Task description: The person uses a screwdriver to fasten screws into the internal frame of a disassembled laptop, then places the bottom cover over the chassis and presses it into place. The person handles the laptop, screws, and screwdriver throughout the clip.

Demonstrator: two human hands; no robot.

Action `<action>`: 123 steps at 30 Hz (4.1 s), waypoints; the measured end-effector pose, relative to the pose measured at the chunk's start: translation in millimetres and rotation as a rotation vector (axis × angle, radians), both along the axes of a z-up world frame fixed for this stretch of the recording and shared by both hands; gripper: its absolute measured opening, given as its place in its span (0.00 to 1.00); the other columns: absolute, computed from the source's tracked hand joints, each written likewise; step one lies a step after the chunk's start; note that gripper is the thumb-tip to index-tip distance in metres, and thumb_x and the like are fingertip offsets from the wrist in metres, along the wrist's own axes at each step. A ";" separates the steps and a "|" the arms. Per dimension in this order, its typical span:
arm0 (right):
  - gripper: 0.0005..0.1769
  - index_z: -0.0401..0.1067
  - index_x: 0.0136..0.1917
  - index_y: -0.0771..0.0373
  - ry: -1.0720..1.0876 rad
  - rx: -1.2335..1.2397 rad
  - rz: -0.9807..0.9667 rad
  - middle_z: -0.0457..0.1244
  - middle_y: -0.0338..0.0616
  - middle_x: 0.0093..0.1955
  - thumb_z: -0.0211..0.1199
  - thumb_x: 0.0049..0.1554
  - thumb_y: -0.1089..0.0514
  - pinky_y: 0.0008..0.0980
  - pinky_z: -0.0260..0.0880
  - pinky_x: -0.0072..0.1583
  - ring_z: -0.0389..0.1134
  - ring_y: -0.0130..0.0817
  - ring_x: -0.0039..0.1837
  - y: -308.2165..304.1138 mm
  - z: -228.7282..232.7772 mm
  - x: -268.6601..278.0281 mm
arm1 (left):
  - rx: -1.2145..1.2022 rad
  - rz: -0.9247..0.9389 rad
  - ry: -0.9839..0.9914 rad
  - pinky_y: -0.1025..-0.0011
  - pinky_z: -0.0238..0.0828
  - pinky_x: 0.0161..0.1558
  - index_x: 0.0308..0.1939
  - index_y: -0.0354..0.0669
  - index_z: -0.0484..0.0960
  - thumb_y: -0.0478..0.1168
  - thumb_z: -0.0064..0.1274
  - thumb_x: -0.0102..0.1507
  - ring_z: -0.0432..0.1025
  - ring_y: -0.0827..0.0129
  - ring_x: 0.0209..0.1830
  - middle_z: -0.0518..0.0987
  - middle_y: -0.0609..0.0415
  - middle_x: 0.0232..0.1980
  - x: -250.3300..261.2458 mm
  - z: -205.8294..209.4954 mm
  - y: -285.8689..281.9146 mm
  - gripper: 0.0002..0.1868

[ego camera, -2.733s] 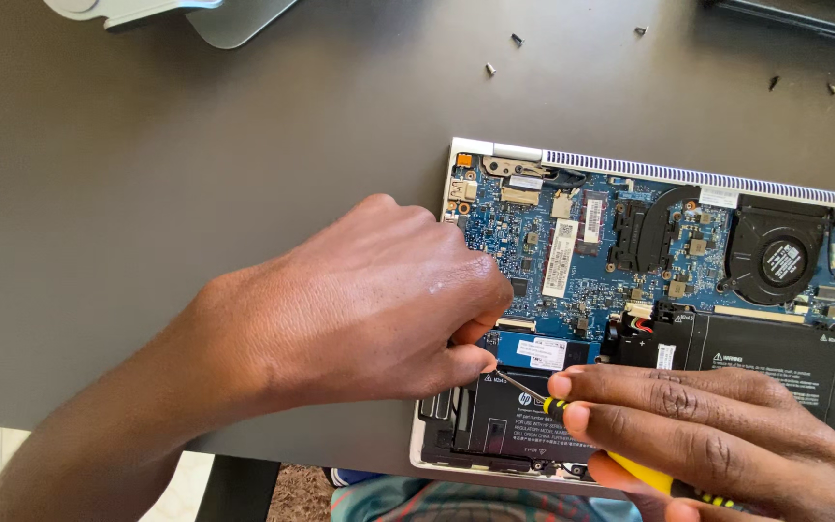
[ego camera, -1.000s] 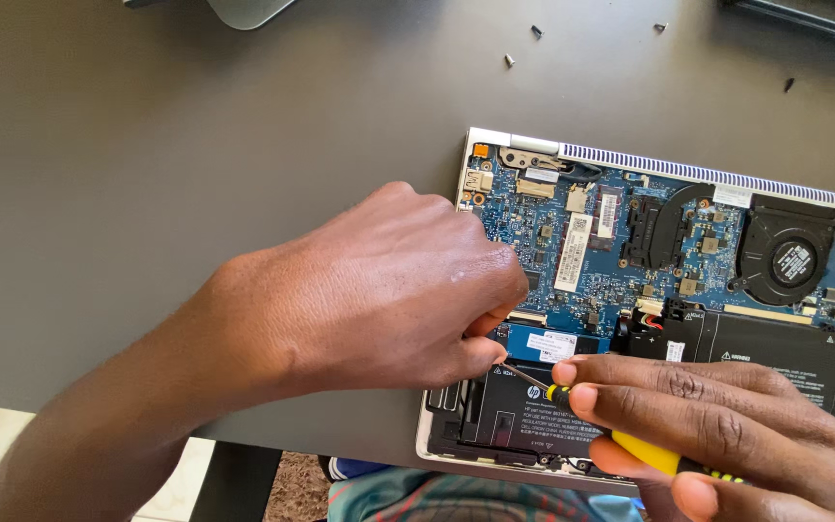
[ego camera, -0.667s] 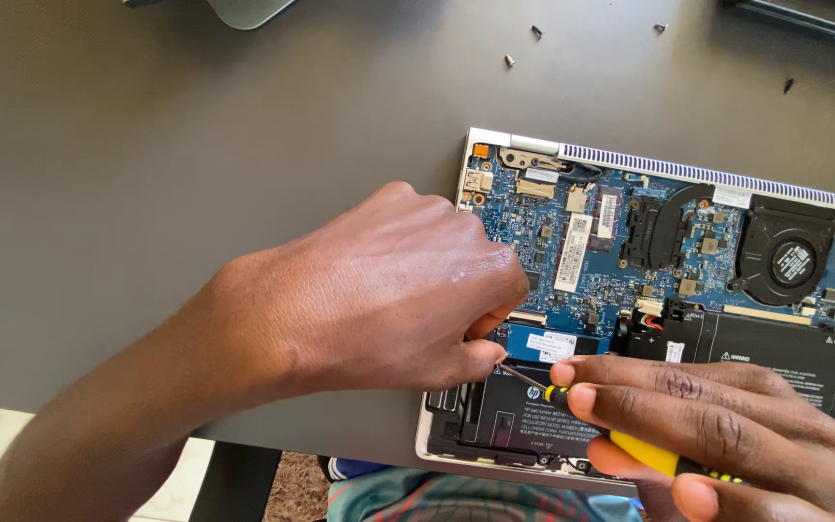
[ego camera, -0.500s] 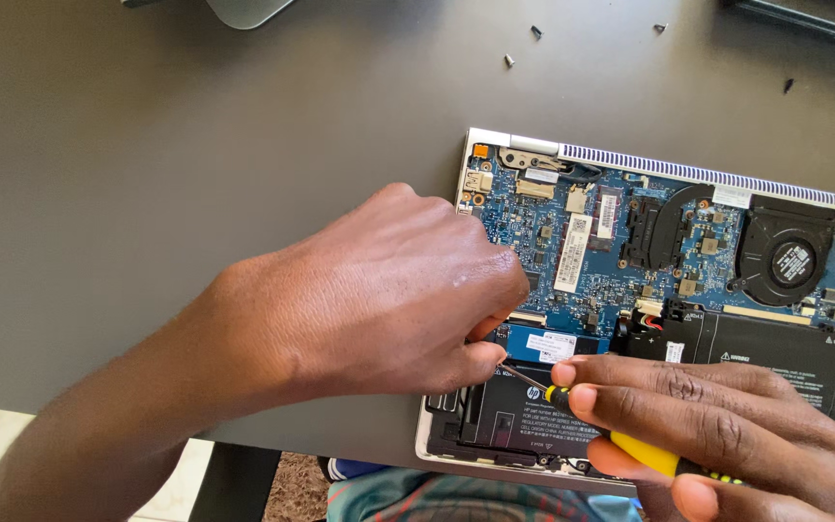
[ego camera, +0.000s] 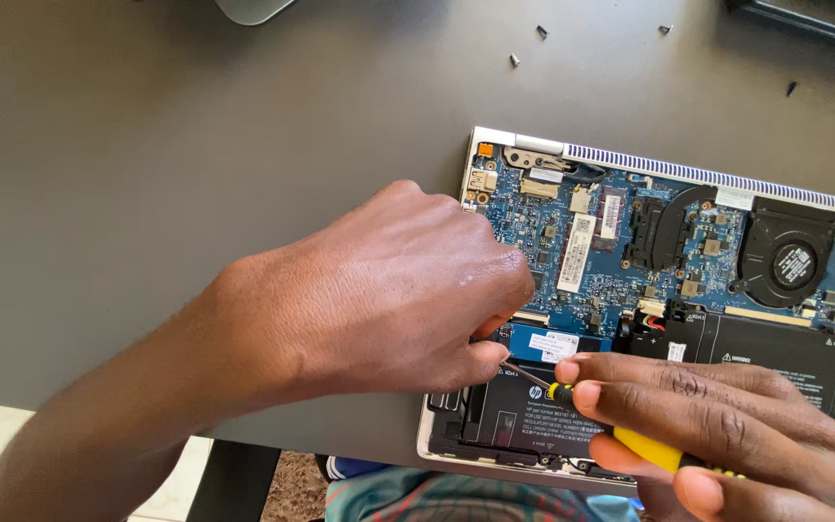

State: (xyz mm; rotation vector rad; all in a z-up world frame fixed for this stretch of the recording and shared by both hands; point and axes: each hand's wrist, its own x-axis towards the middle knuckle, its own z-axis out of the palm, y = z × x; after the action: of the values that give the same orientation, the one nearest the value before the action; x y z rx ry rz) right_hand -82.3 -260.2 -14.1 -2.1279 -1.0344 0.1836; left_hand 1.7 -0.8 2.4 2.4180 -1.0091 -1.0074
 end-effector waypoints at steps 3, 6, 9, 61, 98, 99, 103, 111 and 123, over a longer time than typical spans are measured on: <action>0.40 0.54 0.74 0.37 0.016 0.031 0.004 0.71 0.39 0.61 0.67 0.54 0.61 0.48 0.80 0.62 0.74 0.41 0.62 -0.5 -2.7 -1.3 | 0.000 0.023 0.026 0.54 0.71 0.34 0.26 0.43 0.81 0.42 0.53 0.55 0.77 0.56 0.26 0.78 0.48 0.22 0.2 0.8 0.3 0.08; 0.45 0.53 0.78 0.36 0.034 0.062 -0.008 0.70 0.39 0.62 0.68 0.53 0.60 0.47 0.79 0.61 0.76 0.41 0.63 1.1 -2.6 -2.6 | -0.026 0.017 -0.007 0.53 0.71 0.33 0.26 0.44 0.82 0.43 0.54 0.55 0.76 0.55 0.26 0.78 0.48 0.23 0.2 0.4 1.1 0.08; 0.49 0.51 0.80 0.34 0.059 0.099 -0.016 0.70 0.39 0.62 0.69 0.53 0.60 0.45 0.78 0.60 0.76 0.40 0.63 2.8 -1.5 -2.8 | -0.030 0.012 -0.020 0.53 0.70 0.32 0.26 0.44 0.82 0.42 0.54 0.54 0.76 0.55 0.26 0.79 0.49 0.23 -0.4 -0.2 0.9 0.07; 0.23 0.67 0.61 0.68 -0.133 0.353 0.180 0.69 0.63 0.54 0.67 0.52 0.67 0.43 0.82 0.53 0.79 0.51 0.54 34.8 11.8 24.8 | -0.127 0.130 -0.009 0.55 0.73 0.35 0.28 0.51 0.86 0.51 0.60 0.49 0.79 0.53 0.31 0.84 0.51 0.27 -2.2 0.1 -2.1 0.11; 0.20 0.71 0.69 0.56 -0.180 0.394 0.253 0.68 0.52 0.58 0.67 0.68 0.70 0.42 0.83 0.55 0.80 0.47 0.56 24.6 2.3 30.2 | 0.012 0.165 0.067 0.56 0.73 0.37 0.29 0.50 0.85 0.55 0.63 0.50 0.79 0.54 0.33 0.83 0.51 0.27 5.9 13.1 -11.0 0.15; 0.20 0.69 0.70 0.57 -0.183 0.383 0.245 0.67 0.53 0.60 0.67 0.67 0.69 0.44 0.82 0.58 0.79 0.48 0.58 23.4 2.2 29.2 | 0.063 0.159 0.107 0.57 0.73 0.38 0.29 0.49 0.85 0.56 0.63 0.50 0.79 0.56 0.33 0.83 0.52 0.28 5.7 13.7 -14.1 0.16; 0.25 0.65 0.69 0.62 -0.070 0.410 0.289 0.65 0.63 0.65 0.66 0.60 0.68 0.53 0.79 0.65 0.75 0.56 0.64 13.4 9.3 30.5 | 0.076 0.174 0.117 0.58 0.73 0.37 0.29 0.49 0.85 0.56 0.65 0.50 0.79 0.58 0.32 0.84 0.54 0.31 8.5 14.9 -16.2 0.17; 0.23 0.70 0.69 0.62 -0.291 0.445 0.246 0.67 0.56 0.58 0.68 0.63 0.72 0.45 0.84 0.62 0.77 0.48 0.58 20.4 2.9 23.6 | 0.088 0.166 0.075 0.58 0.72 0.35 0.29 0.50 0.84 0.54 0.65 0.49 0.79 0.58 0.30 0.83 0.54 0.26 4.5 24.3 -23.7 0.15; 0.23 0.67 0.67 0.70 -0.260 0.442 0.219 0.66 0.68 0.64 0.68 0.59 0.69 0.46 0.82 0.60 0.75 0.55 0.63 16.1 3.1 20.4 | 0.026 0.155 0.031 0.59 0.72 0.32 0.28 0.51 0.84 0.53 0.63 0.46 0.78 0.58 0.27 0.82 0.55 0.24 -1.5 17.6 -16.7 0.15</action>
State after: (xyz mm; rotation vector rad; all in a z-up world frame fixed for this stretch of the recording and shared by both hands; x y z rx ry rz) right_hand -61.9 -244.1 -11.0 -1.6646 -1.3218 -0.2078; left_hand 0.2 -17.5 20.1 2.4504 -0.7886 -1.0066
